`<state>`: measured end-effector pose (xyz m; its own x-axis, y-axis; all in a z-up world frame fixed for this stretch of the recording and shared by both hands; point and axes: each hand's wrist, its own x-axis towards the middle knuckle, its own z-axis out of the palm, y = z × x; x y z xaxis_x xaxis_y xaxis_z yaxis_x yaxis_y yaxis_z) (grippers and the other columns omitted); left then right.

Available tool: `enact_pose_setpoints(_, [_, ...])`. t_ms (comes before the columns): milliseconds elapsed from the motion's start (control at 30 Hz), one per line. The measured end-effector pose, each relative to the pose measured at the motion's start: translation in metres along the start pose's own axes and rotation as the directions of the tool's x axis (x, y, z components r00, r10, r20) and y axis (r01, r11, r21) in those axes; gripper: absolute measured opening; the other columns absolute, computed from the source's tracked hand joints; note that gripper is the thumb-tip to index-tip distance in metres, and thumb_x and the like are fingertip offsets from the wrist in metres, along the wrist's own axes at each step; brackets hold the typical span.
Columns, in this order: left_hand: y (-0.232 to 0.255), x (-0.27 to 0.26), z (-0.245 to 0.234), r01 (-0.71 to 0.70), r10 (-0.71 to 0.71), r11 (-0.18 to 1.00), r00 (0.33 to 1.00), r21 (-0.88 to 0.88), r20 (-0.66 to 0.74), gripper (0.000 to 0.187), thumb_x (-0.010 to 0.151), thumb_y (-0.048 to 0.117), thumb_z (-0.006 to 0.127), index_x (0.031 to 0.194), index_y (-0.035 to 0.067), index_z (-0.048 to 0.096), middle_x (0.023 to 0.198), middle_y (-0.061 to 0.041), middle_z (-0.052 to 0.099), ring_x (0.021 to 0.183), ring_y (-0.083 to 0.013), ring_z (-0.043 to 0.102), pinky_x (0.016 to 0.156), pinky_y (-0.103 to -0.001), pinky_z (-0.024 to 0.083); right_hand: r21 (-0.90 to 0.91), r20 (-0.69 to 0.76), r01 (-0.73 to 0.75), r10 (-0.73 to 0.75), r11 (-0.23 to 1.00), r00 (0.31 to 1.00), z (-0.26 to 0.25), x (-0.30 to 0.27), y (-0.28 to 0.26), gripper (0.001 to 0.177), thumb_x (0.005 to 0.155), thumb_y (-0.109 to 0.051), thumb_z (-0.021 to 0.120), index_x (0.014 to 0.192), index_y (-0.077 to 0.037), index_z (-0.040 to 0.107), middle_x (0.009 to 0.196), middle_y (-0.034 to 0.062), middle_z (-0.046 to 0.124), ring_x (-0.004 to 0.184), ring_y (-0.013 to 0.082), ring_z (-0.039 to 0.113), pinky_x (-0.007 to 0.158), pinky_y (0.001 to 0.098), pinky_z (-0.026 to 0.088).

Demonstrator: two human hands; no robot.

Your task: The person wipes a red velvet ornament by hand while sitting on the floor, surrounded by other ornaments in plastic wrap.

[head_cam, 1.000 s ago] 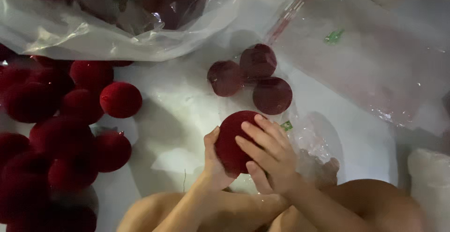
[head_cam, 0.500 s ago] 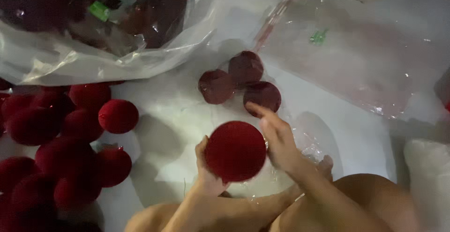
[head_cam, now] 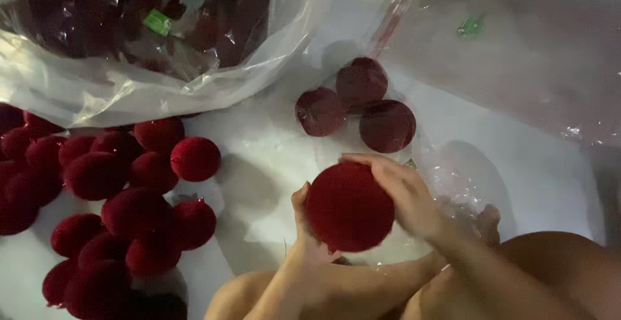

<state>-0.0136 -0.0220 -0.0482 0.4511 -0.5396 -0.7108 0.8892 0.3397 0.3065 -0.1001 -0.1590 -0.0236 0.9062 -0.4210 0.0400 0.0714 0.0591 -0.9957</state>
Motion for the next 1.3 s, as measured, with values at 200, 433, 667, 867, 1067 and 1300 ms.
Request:
enact_pose_setpoints(200, [0.000,-0.009,0.006,0.002,-0.002,1.000,0.998,0.000,-0.061,0.074,0.085,0.065,0.046,0.133,0.012,0.064,0.127,-0.018,0.068,0.117,-0.0370,0.063,0.097,-0.050,0.051,0.058,-0.079,-0.091,0.096,0.994,0.992,-0.002,0.002,0.000,0.059,0.108,-0.037,0.035,0.136,0.007,0.062,0.131,0.0294,0.069,0.126,0.0432,0.063,0.108,0.0586,0.044])
enact_pose_setpoints(433, [0.002,-0.010,-0.003,-0.075,0.074,0.997,0.994,-0.004,-0.078,0.068,0.088,0.066,0.045,0.128,0.015,0.067,0.121,-0.015,0.070,0.111,-0.0327,0.063,0.091,-0.047,0.050,-0.572,0.307,0.597,-0.528,0.562,0.792,0.013,-0.009,0.005,0.071,0.102,-0.056,0.041,0.147,-0.001,0.047,0.156,0.0275,0.043,0.149,0.0510,0.039,0.121,0.0671,0.035])
enact_pose_setpoints(667, [0.000,-0.010,-0.022,0.136,-0.134,0.990,0.987,0.018,-0.094,0.065,0.077,0.070,0.052,0.119,0.024,0.069,0.103,-0.004,0.069,0.088,-0.0202,0.063,0.061,-0.030,0.042,-0.551,0.341,0.664,-0.590,0.505,0.732,0.014,-0.011,0.002,0.046,0.110,-0.038,0.033,0.140,-0.013,0.057,0.151,0.0172,0.052,0.142,0.0475,0.049,0.117,0.0638,0.042])
enact_pose_setpoints(867, [-0.005,-0.009,-0.032,0.095,-0.100,0.991,0.994,0.090,0.050,0.061,0.080,0.066,0.055,0.115,0.018,0.068,0.099,-0.008,0.069,0.089,-0.0257,0.063,0.061,-0.034,0.048,-0.294,0.174,0.481,-0.449,0.826,0.876,0.007,-0.009,-0.008,0.044,0.109,-0.029,0.036,0.131,-0.002,0.064,0.141,0.0216,0.060,0.138,0.0409,0.055,0.116,0.0538,0.044])
enact_pose_setpoints(1067, [-0.012,-0.002,-0.046,-0.015,-0.098,0.976,0.861,0.217,0.498,0.046,0.087,0.056,0.062,0.097,0.012,0.069,0.074,-0.007,0.065,0.059,-0.0232,0.057,0.047,-0.035,0.041,0.204,0.208,-0.202,0.160,0.958,0.965,-0.014,0.009,0.005,0.040,0.101,-0.024,0.047,0.118,-0.003,0.077,0.135,0.0166,0.073,0.131,0.0239,0.065,0.114,0.0367,0.045])
enact_pose_setpoints(1300, [-0.001,-0.017,-0.010,-0.305,0.234,0.830,0.950,0.467,0.206,0.067,0.080,0.045,0.064,0.131,0.002,0.054,0.106,-0.020,0.061,0.060,-0.0332,0.063,0.026,-0.034,0.039,-0.341,-0.210,-0.024,-0.051,0.940,0.976,-0.014,0.012,0.009,0.049,0.104,-0.035,0.041,0.133,-0.003,0.066,0.136,0.0148,0.069,0.129,0.0289,0.065,0.111,0.0435,0.047])
